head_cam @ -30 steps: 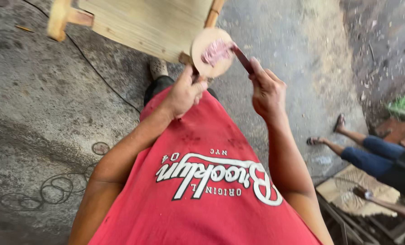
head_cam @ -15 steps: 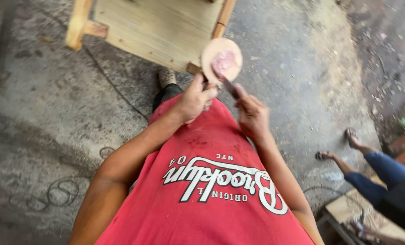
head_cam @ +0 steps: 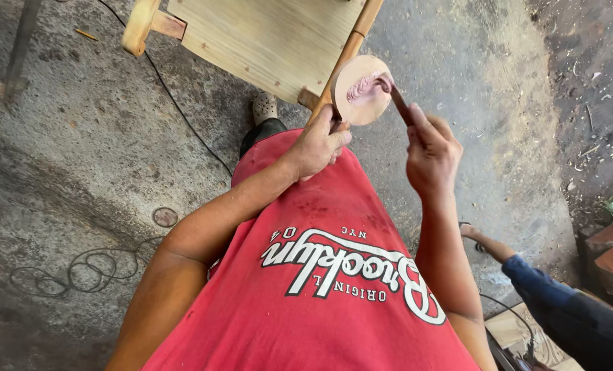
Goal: The person smooths a wooden chair armrest with an angle grinder, then mixes a white paste with a reddish-brown substance on a small wooden disc. They apply the mixed filler to a joint on the chair armrest using a putty knife.
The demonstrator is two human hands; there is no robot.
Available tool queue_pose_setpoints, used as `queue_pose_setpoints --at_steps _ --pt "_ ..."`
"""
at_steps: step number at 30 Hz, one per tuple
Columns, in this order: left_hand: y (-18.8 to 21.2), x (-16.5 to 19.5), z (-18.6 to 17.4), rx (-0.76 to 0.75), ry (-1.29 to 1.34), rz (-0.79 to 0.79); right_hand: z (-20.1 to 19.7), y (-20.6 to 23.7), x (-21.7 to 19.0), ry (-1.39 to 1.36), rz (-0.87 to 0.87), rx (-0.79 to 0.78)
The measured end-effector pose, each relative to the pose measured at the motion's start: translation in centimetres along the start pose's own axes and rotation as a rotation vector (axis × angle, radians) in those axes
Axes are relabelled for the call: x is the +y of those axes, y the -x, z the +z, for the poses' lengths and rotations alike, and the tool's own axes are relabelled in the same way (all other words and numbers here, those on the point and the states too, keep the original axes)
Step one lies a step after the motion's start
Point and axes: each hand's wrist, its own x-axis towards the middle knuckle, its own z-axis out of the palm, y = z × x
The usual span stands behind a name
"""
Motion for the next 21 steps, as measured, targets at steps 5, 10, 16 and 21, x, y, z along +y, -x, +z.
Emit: queue_pose_setpoints --at_steps 5,10,16,21 --pt "0.3 1.0 0.1 0.026 0.049 -0.046 0.1 -0.2 -1.7 0.089 -0.369 -0.015" --pt "0.5 1.2 0.0 0.012 -0.001 -0.005 0.7 0.0 -3.4 -0.063 -0.093 -0.011" --pt "0.7 1.3 -0.8 -0.044 0.009 -0.025 -0.3 -0.5 -3.0 -0.059 -0.072 -0.096" --pt "0.7 1.8 -0.1 -0.057 0.002 -0.040 -1.8 -0.5 -2.1 0.027 -0.352 -0.102"
